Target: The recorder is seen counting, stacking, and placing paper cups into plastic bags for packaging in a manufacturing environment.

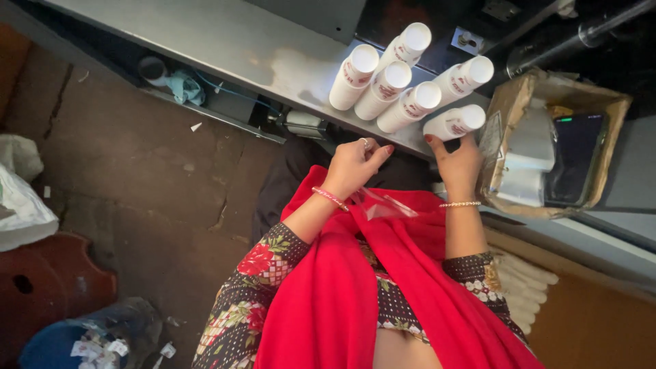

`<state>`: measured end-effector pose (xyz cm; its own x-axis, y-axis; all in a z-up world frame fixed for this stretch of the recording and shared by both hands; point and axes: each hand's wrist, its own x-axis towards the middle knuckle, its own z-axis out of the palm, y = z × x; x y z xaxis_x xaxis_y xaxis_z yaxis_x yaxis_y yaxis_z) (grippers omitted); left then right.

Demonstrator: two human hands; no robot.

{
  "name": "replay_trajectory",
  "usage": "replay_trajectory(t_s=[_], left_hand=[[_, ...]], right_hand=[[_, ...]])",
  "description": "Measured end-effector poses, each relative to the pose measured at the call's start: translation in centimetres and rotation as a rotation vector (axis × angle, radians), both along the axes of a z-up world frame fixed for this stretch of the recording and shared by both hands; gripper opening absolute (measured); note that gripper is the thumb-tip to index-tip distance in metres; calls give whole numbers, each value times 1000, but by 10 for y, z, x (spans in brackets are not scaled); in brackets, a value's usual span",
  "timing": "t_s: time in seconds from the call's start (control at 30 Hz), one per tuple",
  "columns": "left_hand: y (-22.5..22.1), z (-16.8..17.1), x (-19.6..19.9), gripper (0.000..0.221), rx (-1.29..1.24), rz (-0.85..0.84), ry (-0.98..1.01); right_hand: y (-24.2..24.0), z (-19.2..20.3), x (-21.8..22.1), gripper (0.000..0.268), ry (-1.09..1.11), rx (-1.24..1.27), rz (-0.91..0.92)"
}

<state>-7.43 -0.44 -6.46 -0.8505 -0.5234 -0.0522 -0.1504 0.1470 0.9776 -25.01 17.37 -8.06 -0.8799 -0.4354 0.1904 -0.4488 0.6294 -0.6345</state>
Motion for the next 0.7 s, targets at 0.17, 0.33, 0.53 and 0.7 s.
replay_trajectory(t_s=[0.17,0.33,0.53,0.7], left_hand=[[-3,0,5,38,-46,-1,-23],[-1,0,3,34,-52,-12,-9],[0,21,-6,25,-234,43,21],[-5,12,-13,21,-479,141,200]], right_hand=[[12,33,13,56,100,39,7],[18,95,35,38,359,-117,93],[-32,154,42,34,353,-280,420],[-60,123,21,37,309,-220,637]])
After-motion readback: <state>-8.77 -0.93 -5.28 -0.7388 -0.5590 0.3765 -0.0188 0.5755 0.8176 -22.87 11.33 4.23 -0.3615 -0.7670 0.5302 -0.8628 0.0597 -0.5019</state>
